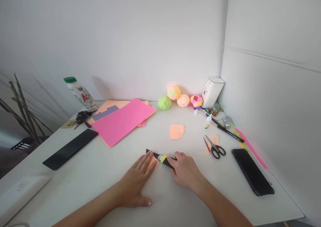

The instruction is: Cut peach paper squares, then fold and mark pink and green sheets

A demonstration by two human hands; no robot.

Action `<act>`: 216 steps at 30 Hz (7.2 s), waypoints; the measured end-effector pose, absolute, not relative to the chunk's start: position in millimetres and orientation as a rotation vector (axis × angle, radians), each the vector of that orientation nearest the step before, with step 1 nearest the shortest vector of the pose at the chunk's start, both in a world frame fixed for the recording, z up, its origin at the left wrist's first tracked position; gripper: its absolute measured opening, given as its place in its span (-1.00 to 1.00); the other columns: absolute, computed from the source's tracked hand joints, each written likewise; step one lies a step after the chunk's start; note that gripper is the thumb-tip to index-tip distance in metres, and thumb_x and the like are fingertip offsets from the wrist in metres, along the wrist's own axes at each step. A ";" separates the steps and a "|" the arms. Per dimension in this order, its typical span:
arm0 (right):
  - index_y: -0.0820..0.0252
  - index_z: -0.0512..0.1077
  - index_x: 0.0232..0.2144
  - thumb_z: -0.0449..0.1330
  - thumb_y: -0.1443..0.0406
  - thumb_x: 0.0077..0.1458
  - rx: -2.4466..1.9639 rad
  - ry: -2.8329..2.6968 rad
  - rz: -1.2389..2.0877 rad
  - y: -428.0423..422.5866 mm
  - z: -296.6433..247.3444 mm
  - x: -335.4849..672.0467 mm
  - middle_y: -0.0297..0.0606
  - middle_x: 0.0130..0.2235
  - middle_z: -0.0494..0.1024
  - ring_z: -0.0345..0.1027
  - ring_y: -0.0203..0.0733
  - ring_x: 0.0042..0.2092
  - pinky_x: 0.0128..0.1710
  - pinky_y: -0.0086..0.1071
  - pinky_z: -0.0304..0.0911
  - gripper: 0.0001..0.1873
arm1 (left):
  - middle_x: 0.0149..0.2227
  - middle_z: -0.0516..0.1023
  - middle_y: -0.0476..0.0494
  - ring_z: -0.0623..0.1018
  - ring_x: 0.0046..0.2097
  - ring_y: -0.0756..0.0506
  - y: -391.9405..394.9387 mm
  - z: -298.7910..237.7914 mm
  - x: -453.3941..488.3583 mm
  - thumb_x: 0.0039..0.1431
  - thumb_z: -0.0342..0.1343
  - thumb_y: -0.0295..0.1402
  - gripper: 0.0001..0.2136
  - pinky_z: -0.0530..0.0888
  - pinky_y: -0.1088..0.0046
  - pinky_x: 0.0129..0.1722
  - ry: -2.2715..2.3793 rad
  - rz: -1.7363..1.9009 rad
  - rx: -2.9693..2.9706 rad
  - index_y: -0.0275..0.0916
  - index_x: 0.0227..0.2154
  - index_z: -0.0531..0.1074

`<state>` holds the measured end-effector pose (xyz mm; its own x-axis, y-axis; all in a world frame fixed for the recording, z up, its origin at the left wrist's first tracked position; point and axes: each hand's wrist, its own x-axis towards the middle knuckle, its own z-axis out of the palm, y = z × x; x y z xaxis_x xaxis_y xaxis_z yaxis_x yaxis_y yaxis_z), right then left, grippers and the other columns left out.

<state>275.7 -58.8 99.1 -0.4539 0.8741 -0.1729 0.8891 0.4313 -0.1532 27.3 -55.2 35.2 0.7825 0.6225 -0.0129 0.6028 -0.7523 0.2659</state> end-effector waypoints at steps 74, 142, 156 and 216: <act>-0.08 0.38 0.10 0.09 0.35 0.09 1.515 2.602 -1.055 -58.7 118.9 351.1 -0.26 -0.11 0.42 0.38 -0.19 -0.18 -0.22 -0.36 0.32 -0.50 | -0.33 0.40 -0.17 0.46 -0.23 -0.17 -37.6 62.8 27.8 0.24 -0.11 -0.25 -0.79 0.45 0.32 -0.33 1.210 0.421 2.610 -0.20 -0.44 0.30; -0.05 0.41 0.08 0.10 0.30 0.08 1.545 2.519 -1.084 -53.6 117.2 366.0 -0.24 -0.13 0.44 0.39 -0.14 -0.17 -0.15 -0.31 0.31 -0.52 | -0.21 0.40 -0.23 0.39 -0.21 -0.21 -45.7 59.9 30.6 0.09 -0.02 -0.44 -0.88 0.46 0.19 -0.27 1.001 0.419 2.731 -0.23 -0.28 0.31; -0.05 0.40 0.08 0.08 0.28 0.12 1.542 2.651 -1.038 -54.2 115.6 360.1 -0.23 -0.14 0.42 0.37 -0.14 -0.17 -0.13 -0.28 0.31 -0.54 | -0.17 0.44 -0.22 0.41 -0.12 -0.17 -30.1 56.9 20.8 0.29 -0.05 -0.27 -0.82 0.46 0.27 -0.17 0.940 0.591 2.490 -0.23 -0.21 0.37; -0.05 0.38 0.10 0.06 0.30 0.13 1.536 2.630 -0.991 -55.8 120.2 356.9 -0.23 -0.10 0.42 0.37 -0.13 -0.12 -0.11 -0.29 0.30 -0.53 | -0.19 0.40 -0.20 0.40 -0.13 -0.14 -24.0 70.1 15.5 0.37 -0.17 -0.25 -0.69 0.43 0.32 -0.15 0.816 0.507 2.449 -0.21 -0.29 0.47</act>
<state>356.9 -55.8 120.2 -0.5388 0.8057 -0.2462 0.7677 0.3492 -0.5373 15.5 -24.0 70.1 0.7506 0.6346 0.1842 0.4462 -0.6924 0.5670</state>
